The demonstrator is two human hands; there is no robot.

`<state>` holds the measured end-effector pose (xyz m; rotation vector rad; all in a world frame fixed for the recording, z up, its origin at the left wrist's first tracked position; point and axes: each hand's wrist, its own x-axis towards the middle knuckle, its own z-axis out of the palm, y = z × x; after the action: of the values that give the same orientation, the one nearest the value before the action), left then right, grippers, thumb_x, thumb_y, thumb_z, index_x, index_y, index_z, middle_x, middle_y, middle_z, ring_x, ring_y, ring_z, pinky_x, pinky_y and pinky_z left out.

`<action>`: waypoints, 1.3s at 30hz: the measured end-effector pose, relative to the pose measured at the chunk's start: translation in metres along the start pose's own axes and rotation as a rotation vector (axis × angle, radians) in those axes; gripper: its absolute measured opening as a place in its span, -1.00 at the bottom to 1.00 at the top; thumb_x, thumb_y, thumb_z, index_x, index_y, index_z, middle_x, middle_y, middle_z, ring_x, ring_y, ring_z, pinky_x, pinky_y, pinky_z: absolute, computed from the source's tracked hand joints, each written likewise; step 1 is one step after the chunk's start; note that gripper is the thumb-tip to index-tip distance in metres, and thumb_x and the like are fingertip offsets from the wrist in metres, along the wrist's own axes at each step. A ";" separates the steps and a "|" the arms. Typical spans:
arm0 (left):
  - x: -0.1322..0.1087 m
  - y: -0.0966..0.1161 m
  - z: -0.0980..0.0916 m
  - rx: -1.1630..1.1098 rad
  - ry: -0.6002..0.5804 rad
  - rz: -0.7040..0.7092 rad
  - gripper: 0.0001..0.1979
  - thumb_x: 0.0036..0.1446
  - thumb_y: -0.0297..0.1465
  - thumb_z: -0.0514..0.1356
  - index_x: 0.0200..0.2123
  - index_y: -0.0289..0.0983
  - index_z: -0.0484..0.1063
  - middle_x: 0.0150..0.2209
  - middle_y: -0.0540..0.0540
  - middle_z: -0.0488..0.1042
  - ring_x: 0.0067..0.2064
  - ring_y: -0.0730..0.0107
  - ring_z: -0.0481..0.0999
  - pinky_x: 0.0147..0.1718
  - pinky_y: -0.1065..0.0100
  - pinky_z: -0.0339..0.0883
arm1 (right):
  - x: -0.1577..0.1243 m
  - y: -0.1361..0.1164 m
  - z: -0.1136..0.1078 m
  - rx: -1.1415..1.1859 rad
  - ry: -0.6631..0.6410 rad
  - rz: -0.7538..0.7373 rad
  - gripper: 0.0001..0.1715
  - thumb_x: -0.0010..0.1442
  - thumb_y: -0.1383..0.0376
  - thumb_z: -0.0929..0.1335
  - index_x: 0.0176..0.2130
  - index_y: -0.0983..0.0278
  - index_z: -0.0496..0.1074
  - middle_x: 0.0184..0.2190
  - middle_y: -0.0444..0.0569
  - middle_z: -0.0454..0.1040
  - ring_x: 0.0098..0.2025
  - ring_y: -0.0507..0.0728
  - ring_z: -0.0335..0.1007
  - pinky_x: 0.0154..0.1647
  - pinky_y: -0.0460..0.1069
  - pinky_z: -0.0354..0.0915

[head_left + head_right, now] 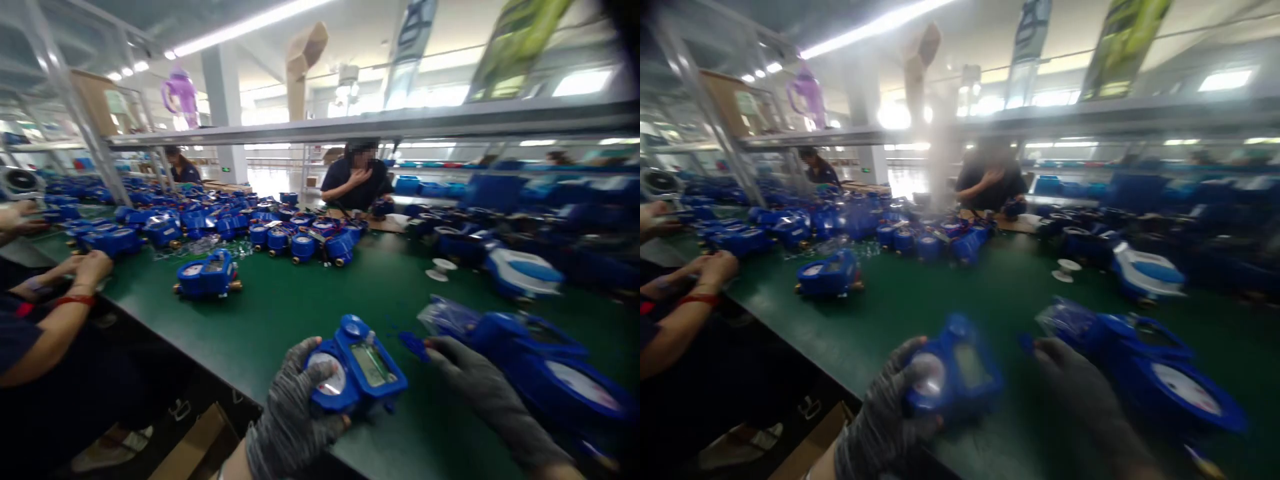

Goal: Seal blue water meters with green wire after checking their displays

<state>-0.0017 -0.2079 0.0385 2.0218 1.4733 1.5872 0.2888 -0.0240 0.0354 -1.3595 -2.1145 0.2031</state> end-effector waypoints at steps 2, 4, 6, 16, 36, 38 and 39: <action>-0.001 -0.007 -0.001 -0.053 -0.045 0.000 -0.40 0.03 -0.40 0.36 0.15 -0.04 0.31 0.32 -0.18 0.14 0.27 -0.05 0.27 0.12 -0.04 0.36 | 0.007 0.003 -0.005 -0.112 -0.143 0.070 -0.69 0.27 0.19 0.30 -0.05 0.19 0.50 -0.13 0.04 0.58 -0.15 0.16 0.52 -0.11 0.00 0.36; 0.003 -0.016 -0.004 -0.105 -0.112 -0.042 -0.45 0.07 -0.43 0.32 0.13 0.00 0.34 0.31 -0.14 0.16 0.27 -0.01 0.28 0.12 -0.02 0.37 | 0.017 -0.004 -0.001 -0.285 -0.222 0.095 -0.67 0.28 0.27 0.24 -0.06 0.24 0.52 -0.13 0.06 0.57 -0.10 0.17 0.49 -0.06 0.00 0.31; 0.007 -0.023 -0.007 -0.086 -0.170 -0.090 -0.48 0.12 -0.44 0.28 0.13 0.04 0.36 0.31 -0.10 0.17 0.28 0.00 0.26 0.16 -0.05 0.32 | 0.026 -0.014 0.008 -0.343 -0.234 0.097 -0.68 0.26 0.30 0.26 -0.08 0.25 0.54 -0.15 0.06 0.56 -0.10 0.17 0.47 -0.09 -0.03 0.28; 0.005 -0.029 -0.004 0.009 -0.112 -0.126 -0.55 0.15 -0.36 0.24 0.12 0.04 0.40 0.30 -0.11 0.21 0.27 -0.05 0.27 0.18 -0.12 0.27 | 0.043 -0.036 0.043 -0.402 -0.246 0.058 -0.73 0.22 0.27 0.31 -0.21 0.31 0.58 -0.19 0.15 0.53 -0.17 0.21 0.41 -0.20 0.00 0.19; 0.053 -0.041 0.015 -0.530 -0.060 -0.214 -0.86 0.15 -0.34 0.24 -0.22 -0.19 0.57 0.12 -0.15 0.35 0.19 0.03 0.32 0.16 0.12 0.22 | -0.006 -0.035 0.015 -0.015 -0.167 0.024 -0.86 0.25 0.28 0.33 -0.21 0.25 0.48 -0.26 -0.08 0.53 -0.24 0.06 0.42 -0.24 -0.10 0.29; 0.064 -0.047 0.020 -0.608 -0.076 -0.226 -0.86 0.16 -0.36 0.22 -0.28 -0.22 0.59 0.09 -0.15 0.38 0.16 0.03 0.33 0.14 0.13 0.23 | -0.017 -0.036 0.008 0.097 -0.138 -0.069 -0.88 0.26 0.28 0.33 -0.22 0.24 0.48 -0.26 -0.08 0.51 -0.24 0.06 0.41 -0.22 -0.09 0.30; 0.068 -0.049 0.023 -0.640 -0.082 -0.236 -0.86 0.15 -0.37 0.22 -0.30 -0.23 0.59 0.09 -0.15 0.38 0.15 0.04 0.34 0.13 0.14 0.23 | -0.021 -0.037 0.004 0.144 -0.120 -0.128 -0.88 0.26 0.28 0.34 -0.23 0.25 0.48 -0.28 -0.07 0.50 -0.24 0.07 0.40 -0.20 -0.07 0.30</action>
<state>-0.0157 -0.1220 0.0408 1.4714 0.9555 1.5838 0.2637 -0.0587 0.0395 -1.1506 -2.2303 0.3857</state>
